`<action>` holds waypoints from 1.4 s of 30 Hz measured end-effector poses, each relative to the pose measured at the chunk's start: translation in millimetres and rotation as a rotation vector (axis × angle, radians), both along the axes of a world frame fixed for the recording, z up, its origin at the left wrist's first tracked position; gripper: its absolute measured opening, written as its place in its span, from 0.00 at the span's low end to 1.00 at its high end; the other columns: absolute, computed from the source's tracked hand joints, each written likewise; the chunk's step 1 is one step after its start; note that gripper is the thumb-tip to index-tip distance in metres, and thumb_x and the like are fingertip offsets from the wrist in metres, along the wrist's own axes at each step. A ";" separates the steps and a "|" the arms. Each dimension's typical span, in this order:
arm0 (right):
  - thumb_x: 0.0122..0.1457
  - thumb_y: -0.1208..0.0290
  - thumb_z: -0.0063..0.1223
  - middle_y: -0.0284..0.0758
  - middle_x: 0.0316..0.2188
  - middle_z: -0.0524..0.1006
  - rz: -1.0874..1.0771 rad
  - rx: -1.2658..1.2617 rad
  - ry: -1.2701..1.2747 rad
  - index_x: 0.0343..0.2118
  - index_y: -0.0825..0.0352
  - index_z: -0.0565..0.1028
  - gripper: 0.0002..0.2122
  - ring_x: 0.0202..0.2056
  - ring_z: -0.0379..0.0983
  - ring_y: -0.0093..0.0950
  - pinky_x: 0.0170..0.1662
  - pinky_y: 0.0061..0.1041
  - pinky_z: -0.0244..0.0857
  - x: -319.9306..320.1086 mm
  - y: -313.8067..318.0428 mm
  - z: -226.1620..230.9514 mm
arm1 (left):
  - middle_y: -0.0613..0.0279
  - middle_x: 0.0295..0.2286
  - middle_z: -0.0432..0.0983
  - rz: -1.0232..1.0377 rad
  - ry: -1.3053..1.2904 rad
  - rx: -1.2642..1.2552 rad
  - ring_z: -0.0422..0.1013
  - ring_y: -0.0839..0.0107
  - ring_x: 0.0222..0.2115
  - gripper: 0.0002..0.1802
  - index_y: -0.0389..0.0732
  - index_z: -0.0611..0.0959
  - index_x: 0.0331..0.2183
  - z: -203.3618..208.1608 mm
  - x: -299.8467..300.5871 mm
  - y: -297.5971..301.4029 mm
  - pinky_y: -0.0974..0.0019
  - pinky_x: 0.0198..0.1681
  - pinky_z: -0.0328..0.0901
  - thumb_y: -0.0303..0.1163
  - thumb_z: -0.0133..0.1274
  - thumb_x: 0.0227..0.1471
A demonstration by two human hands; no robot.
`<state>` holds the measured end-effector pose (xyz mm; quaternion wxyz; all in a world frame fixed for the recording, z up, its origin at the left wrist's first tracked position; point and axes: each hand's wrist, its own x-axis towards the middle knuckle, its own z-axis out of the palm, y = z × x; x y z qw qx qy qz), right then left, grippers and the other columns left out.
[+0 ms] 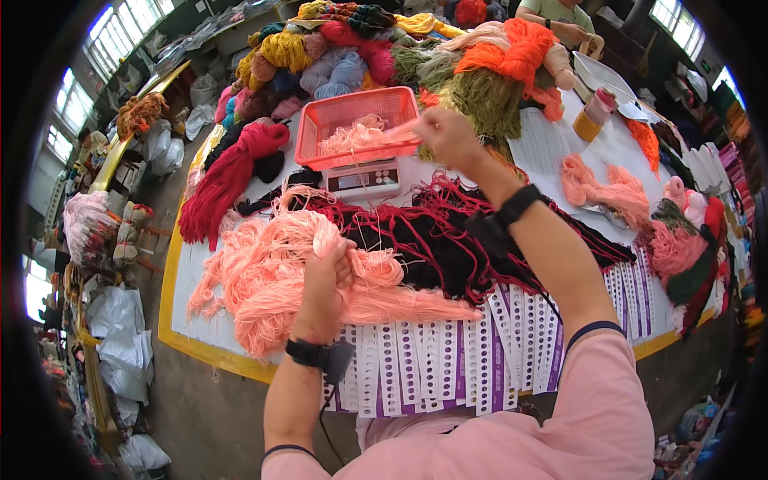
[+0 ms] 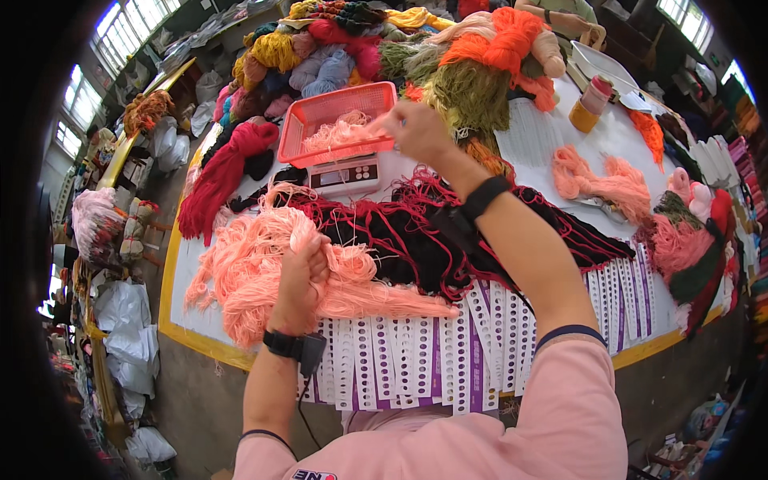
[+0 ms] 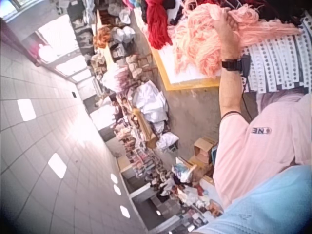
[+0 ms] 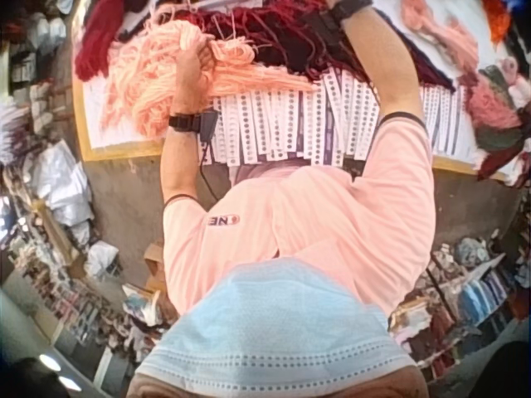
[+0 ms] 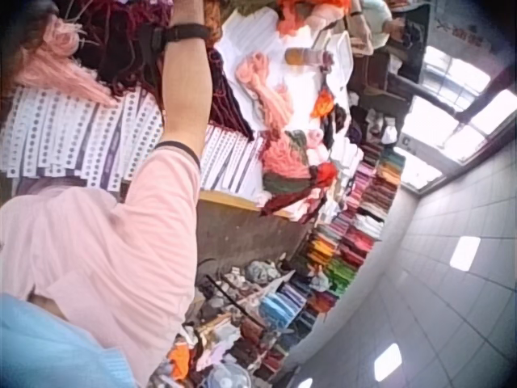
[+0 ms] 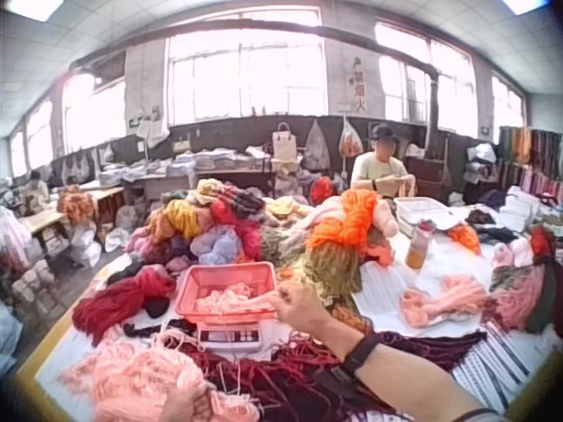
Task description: The person separates strands of pink yarn from a pile, loops them through holes in white paper strips, and ties them into knots. They occasionally place bundles of yarn into a red basket on a scale to weigh them.
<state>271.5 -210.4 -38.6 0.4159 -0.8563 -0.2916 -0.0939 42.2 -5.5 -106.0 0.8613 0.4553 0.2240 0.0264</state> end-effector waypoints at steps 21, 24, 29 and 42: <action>0.63 0.64 0.52 0.21 0.19 0.65 0.152 0.559 0.762 0.29 0.62 0.71 0.09 0.20 0.60 0.11 0.21 0.14 0.53 -230.6 -103.1 -9.1 | 0.54 0.54 0.68 -0.455 -0.140 -0.312 0.65 0.65 0.54 0.27 0.33 0.67 0.57 63.6 -27.7 -98.0 0.60 0.56 0.63 0.42 0.39 0.65; 0.61 0.70 0.53 0.21 0.20 0.65 0.292 0.603 0.883 0.27 0.63 0.70 0.08 0.22 0.60 0.11 0.24 0.15 0.55 -242.2 -72.7 -19.6 | 0.56 0.52 0.70 -0.464 -0.174 -0.321 0.68 0.67 0.50 0.24 0.34 0.71 0.55 47.2 -37.1 -109.0 0.58 0.52 0.65 0.39 0.40 0.64; 0.62 0.73 0.52 0.24 0.23 0.69 0.262 0.690 1.024 0.26 0.63 0.68 0.08 0.24 0.65 0.11 0.25 0.13 0.59 -244.7 -80.2 -17.2 | 0.57 0.52 0.69 -0.397 -0.107 -0.363 0.70 0.68 0.46 0.24 0.33 0.69 0.56 60.2 -54.2 -115.1 0.61 0.50 0.67 0.38 0.38 0.65; 0.64 0.71 0.51 0.22 0.23 0.65 0.256 0.536 0.799 0.26 0.63 0.68 0.09 0.25 0.61 0.11 0.26 0.15 0.58 -251.9 -71.4 -27.3 | 0.54 0.46 0.72 -0.439 -0.141 -0.248 0.71 0.69 0.44 0.26 0.29 0.67 0.56 59.8 -58.3 -116.6 0.64 0.49 0.67 0.38 0.43 0.64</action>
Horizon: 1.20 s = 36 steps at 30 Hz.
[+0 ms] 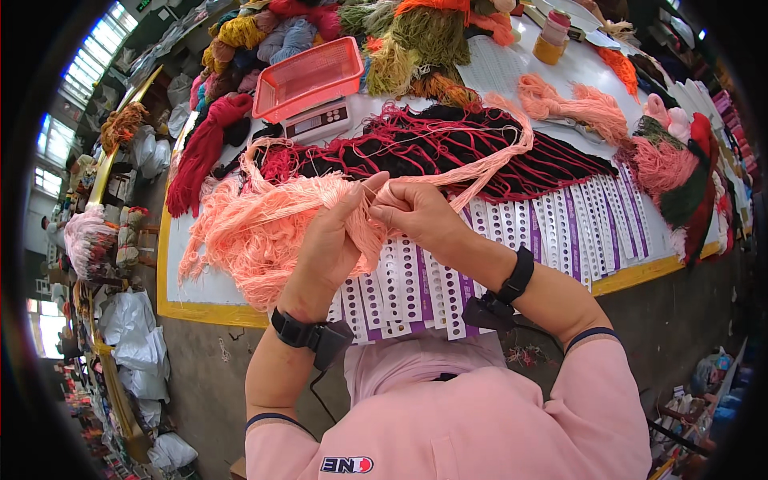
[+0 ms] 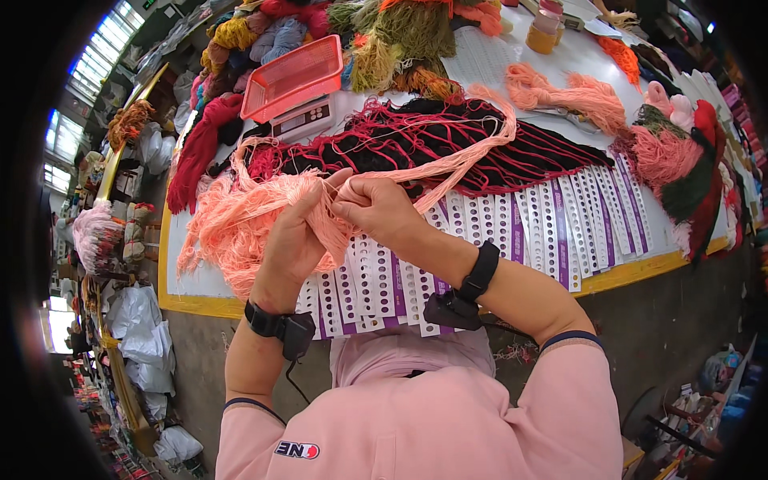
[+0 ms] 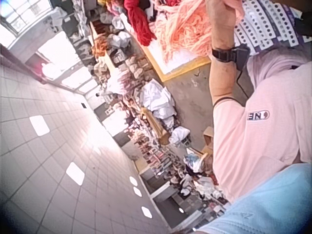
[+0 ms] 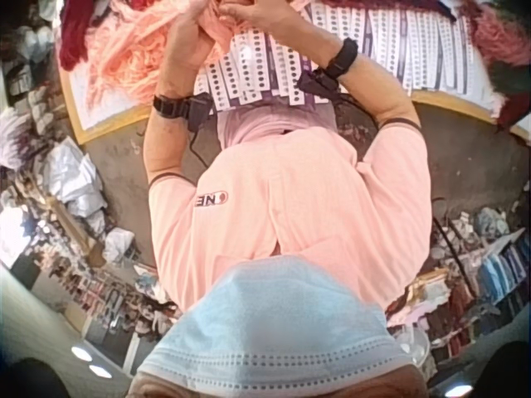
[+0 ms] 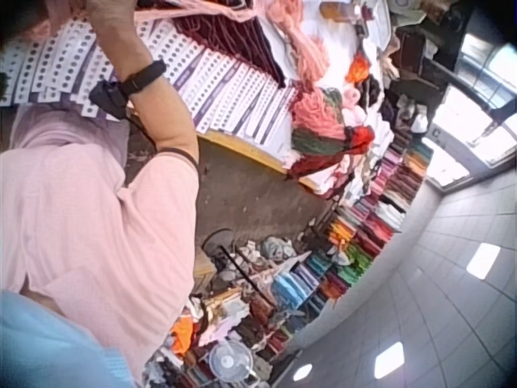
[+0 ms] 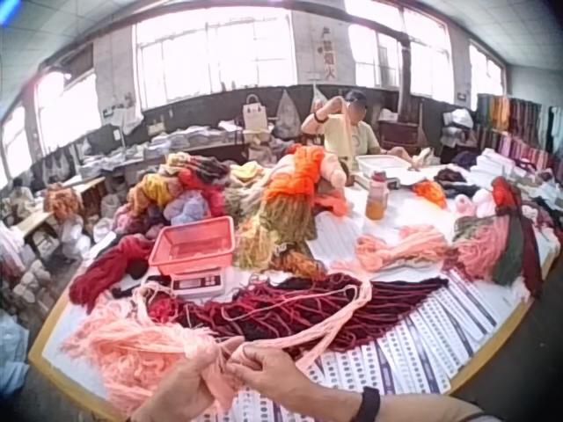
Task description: The person separates strands of pink yarn from a pile, loops them through holes in white paper strips, and ties them into knots. They occasionally place bundles of yarn into a red basket on a scale to weigh them.
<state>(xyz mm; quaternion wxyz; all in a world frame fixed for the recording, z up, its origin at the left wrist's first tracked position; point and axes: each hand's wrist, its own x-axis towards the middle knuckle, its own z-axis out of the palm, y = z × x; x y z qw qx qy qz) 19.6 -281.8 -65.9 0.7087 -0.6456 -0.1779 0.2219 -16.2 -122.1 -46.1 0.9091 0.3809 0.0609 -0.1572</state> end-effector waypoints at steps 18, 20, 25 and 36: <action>0.55 0.73 0.50 0.30 0.32 0.79 -0.219 -0.654 -0.122 0.41 0.73 0.79 0.13 0.34 0.72 0.18 0.40 0.20 0.68 123.4 -277.5 -9.2 | 0.58 0.33 0.71 0.823 -0.424 0.571 0.69 0.77 0.28 0.16 0.34 0.74 0.47 36.6 -13.4 395.2 0.74 0.31 0.69 0.22 0.45 0.56; 0.55 0.69 0.50 0.39 0.34 0.81 -0.614 -1.389 -0.282 0.38 0.72 0.78 0.13 0.35 0.77 0.31 0.37 0.32 0.71 139.3 -343.9 -14.3 | 0.59 0.35 0.70 0.939 -0.596 1.075 0.69 0.75 0.30 0.23 0.34 0.71 0.53 42.0 -27.0 425.5 0.72 0.36 0.69 0.20 0.47 0.53; 0.53 0.68 0.52 0.36 0.32 0.75 -0.512 -1.457 -1.251 0.33 0.65 0.77 0.08 0.39 0.71 0.37 0.44 0.38 0.65 89.2 -191.5 38.1 | 0.74 0.22 0.58 0.503 -0.581 0.596 0.57 0.84 0.20 0.28 0.35 0.68 0.58 73.2 -10.1 355.8 0.78 0.22 0.57 0.21 0.47 0.54; 0.57 0.64 0.57 0.38 0.35 0.78 -0.104 0.279 -0.266 0.36 0.68 0.80 0.12 0.29 0.77 0.25 0.42 0.23 0.68 62.6 -69.7 117.3 | 0.66 0.47 0.72 -0.198 -0.509 0.360 0.53 0.88 0.18 0.40 0.35 0.56 0.64 28.7 45.2 32.7 0.80 0.21 0.50 0.30 0.54 0.54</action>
